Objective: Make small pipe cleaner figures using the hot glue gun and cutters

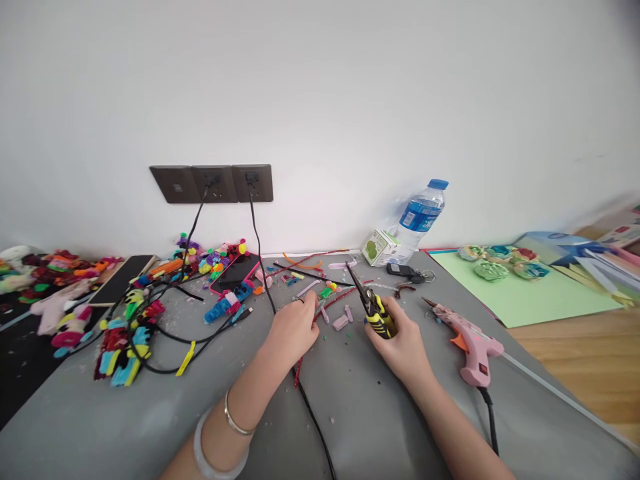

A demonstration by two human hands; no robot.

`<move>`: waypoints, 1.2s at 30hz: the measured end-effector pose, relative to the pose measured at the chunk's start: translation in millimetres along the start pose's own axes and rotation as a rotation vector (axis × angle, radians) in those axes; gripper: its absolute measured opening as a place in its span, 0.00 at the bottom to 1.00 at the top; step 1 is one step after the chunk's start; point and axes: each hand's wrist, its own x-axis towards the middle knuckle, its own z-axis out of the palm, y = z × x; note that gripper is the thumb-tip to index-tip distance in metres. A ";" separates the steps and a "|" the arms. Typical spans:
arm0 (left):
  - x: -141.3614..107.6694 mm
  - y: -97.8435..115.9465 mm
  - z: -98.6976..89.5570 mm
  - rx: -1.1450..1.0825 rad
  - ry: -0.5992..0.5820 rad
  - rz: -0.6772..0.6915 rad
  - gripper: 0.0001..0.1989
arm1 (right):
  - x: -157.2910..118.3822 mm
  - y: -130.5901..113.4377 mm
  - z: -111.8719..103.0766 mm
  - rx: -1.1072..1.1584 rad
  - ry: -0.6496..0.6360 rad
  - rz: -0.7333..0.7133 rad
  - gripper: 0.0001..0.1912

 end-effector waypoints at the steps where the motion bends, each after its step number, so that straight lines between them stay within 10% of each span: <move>1: -0.3 -0.4 -0.3 -0.028 0.007 -0.005 0.17 | 0.0 0.2 -0.1 0.002 0.000 0.000 0.09; 11: 14.2 -37.3 -16.4 -0.629 0.147 0.112 0.06 | 1.0 4.1 0.4 0.036 0.017 -0.003 0.11; 22: 17.1 -15.7 12.6 -0.184 0.110 0.002 0.03 | 0.3 3.5 0.9 0.047 0.001 0.009 0.10; 36: 20.5 -27.0 -6.6 -0.577 0.200 0.175 0.03 | 0.7 4.9 1.2 0.062 0.011 0.000 0.11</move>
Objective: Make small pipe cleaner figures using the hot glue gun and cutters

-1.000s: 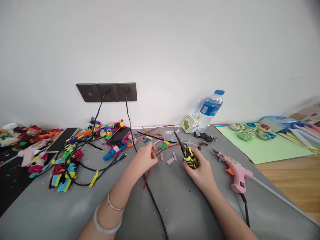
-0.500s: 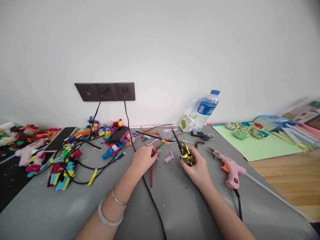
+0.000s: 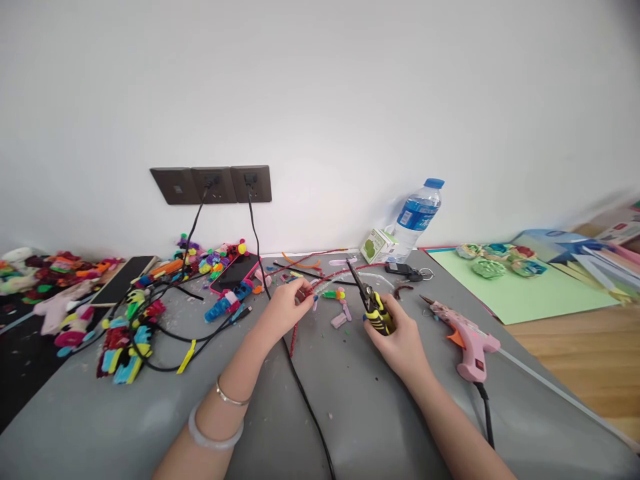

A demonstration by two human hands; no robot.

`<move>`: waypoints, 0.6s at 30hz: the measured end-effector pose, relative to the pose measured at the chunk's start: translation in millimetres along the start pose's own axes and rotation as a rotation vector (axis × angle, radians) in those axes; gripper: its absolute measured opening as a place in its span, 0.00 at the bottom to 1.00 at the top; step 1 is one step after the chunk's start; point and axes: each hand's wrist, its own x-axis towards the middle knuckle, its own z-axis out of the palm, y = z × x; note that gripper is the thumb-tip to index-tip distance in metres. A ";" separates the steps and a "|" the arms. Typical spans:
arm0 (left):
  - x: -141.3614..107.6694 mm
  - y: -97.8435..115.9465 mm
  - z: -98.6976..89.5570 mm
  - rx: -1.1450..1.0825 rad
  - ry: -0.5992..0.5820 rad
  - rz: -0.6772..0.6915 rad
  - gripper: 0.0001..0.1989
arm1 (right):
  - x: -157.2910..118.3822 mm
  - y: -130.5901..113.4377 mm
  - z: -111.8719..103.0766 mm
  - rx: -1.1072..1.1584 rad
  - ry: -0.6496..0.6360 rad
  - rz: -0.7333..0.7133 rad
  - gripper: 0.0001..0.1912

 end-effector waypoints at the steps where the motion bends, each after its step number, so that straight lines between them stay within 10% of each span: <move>1: -0.1 -0.8 0.1 -0.021 -0.006 -0.011 0.04 | 0.0 0.1 -0.1 0.005 0.001 0.004 0.11; 7: 2.3 -11.5 2.5 -0.132 -0.081 -0.076 0.09 | 0.0 0.4 -0.7 0.010 -0.002 0.019 0.12; 18: 12.0 -21.0 -3.8 -0.437 0.173 -0.028 0.08 | -0.7 2.0 -0.5 0.011 -0.004 0.030 0.12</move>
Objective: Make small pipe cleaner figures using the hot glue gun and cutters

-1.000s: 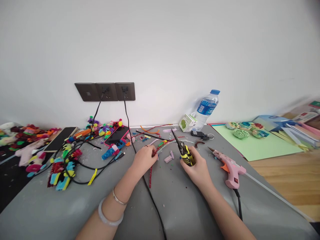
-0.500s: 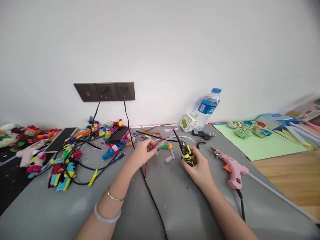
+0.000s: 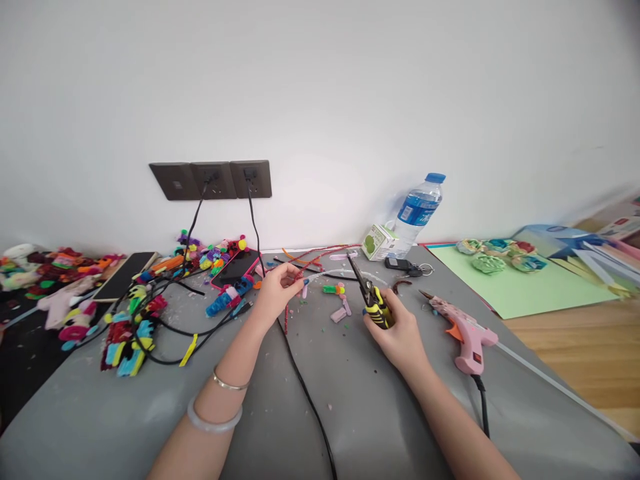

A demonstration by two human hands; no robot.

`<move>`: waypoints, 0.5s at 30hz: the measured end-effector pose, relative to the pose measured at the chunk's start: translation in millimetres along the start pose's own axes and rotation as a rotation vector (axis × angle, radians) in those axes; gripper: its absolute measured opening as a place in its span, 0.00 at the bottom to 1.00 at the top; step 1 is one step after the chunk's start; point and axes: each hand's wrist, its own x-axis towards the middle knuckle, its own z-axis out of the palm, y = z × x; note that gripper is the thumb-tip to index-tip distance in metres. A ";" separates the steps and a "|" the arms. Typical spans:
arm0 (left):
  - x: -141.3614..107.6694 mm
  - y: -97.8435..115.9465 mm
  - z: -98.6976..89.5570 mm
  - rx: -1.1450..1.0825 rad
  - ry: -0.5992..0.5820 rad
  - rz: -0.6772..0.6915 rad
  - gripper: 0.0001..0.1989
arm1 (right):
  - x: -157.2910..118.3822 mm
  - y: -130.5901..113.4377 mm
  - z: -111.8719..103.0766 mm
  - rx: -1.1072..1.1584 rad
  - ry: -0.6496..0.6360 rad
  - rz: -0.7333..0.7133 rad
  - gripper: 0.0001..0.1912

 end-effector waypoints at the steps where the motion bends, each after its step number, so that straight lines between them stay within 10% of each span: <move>1: 1.1 -1.0 -1.2 -0.038 0.012 -0.014 0.09 | 0.0 -0.6 -0.2 -0.001 0.001 0.000 0.11; 15: 8.7 -15.7 -25.7 0.287 0.274 -0.015 0.07 | 0.2 -1.3 0.7 -0.024 0.010 -0.022 0.12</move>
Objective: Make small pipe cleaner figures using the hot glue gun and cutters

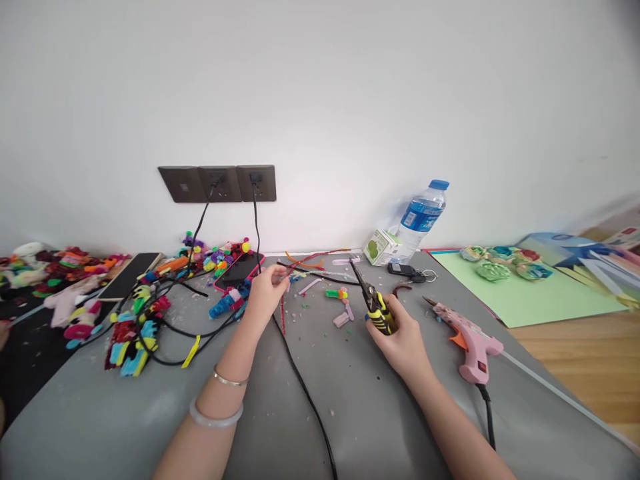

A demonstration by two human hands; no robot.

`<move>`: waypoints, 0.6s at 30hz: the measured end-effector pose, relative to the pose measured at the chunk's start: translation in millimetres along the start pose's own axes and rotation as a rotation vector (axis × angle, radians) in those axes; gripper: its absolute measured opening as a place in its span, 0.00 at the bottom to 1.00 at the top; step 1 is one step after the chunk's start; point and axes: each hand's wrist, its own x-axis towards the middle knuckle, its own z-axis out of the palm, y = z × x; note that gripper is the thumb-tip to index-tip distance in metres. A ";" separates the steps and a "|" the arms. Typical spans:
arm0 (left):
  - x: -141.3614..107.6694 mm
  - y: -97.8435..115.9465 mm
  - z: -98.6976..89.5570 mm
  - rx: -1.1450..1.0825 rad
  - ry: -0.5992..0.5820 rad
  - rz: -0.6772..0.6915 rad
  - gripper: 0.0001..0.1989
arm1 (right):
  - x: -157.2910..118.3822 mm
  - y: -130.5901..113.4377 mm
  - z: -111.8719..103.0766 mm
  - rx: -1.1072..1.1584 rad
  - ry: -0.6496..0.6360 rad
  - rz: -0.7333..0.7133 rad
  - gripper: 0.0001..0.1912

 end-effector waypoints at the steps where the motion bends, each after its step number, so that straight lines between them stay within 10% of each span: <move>1: -0.2 -0.4 -0.5 0.030 -0.003 0.012 0.07 | -0.1 0.4 0.1 -0.006 0.000 -0.002 0.12; 6: -4.2 7.8 -3.0 0.127 0.061 0.172 0.09 | 0.0 0.3 0.2 -0.040 -0.012 -0.016 0.10; 18: -27.1 42.4 20.7 -0.478 -0.325 -0.026 0.24 | -2.1 -4.9 -0.3 -0.133 -0.067 -0.082 0.11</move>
